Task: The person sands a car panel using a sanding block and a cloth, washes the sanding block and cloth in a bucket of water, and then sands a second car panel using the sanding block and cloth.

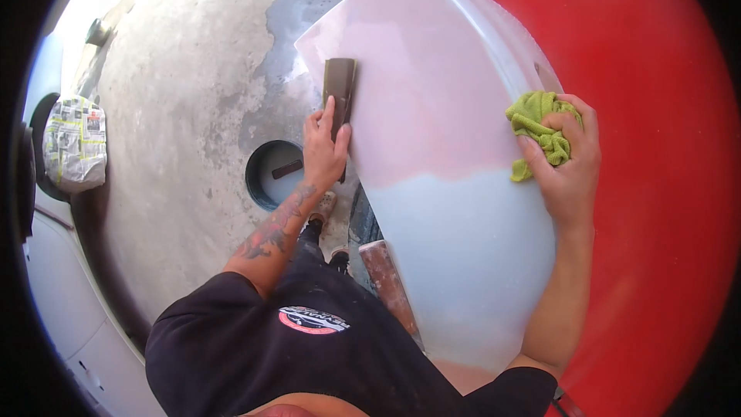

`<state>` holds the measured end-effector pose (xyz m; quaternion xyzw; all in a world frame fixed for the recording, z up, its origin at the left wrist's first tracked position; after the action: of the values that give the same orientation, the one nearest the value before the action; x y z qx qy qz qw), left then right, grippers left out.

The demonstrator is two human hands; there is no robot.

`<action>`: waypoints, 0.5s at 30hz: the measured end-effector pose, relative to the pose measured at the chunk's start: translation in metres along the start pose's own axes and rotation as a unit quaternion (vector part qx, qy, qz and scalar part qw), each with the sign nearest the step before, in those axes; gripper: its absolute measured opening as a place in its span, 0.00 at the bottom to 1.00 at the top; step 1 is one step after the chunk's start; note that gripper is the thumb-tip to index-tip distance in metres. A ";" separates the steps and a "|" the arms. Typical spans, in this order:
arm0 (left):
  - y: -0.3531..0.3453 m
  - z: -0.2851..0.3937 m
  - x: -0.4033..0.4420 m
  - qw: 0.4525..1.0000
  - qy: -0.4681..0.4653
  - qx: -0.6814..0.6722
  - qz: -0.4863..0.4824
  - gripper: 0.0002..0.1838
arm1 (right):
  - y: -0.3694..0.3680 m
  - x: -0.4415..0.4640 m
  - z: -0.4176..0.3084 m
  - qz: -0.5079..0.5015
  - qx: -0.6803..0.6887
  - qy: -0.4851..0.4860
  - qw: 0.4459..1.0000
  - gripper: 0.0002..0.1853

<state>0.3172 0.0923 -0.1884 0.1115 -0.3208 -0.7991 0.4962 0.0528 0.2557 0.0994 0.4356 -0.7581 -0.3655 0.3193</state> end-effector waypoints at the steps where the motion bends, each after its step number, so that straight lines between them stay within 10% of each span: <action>1: -0.001 -0.023 0.027 0.999 0.044 0.002 0.008 0.35 | 0.000 0.000 0.000 0.002 -0.002 0.005 1.000 0.12; 6: 0.015 -0.128 0.173 0.966 0.255 0.033 -0.025 0.36 | 0.001 0.000 -0.005 -0.001 0.019 -0.020 1.000 0.13; 12: 0.001 0.028 -0.013 0.999 -0.028 0.017 -0.019 0.37 | 0.001 0.000 0.000 0.005 0.008 0.003 1.000 0.12; 15: 0.002 0.006 0.029 1.000 -0.011 0.014 -0.003 0.37 | 0.001 -0.001 -0.003 0.001 0.031 -0.011 0.999 0.12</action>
<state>0.3019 0.0687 -0.1783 0.1108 -0.3365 -0.7972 0.4889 0.0549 0.2560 0.1015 0.4407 -0.7729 -0.3464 0.2975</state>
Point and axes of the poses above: each hand's wrist, its own x-axis towards the middle knuckle, its own y-axis out of the back of the hand, z = x × y, the point moved 5 cm from there along x, towards the middle knuckle, and after that the axes turned 7 degrees about -z, right-handed, at the moved point
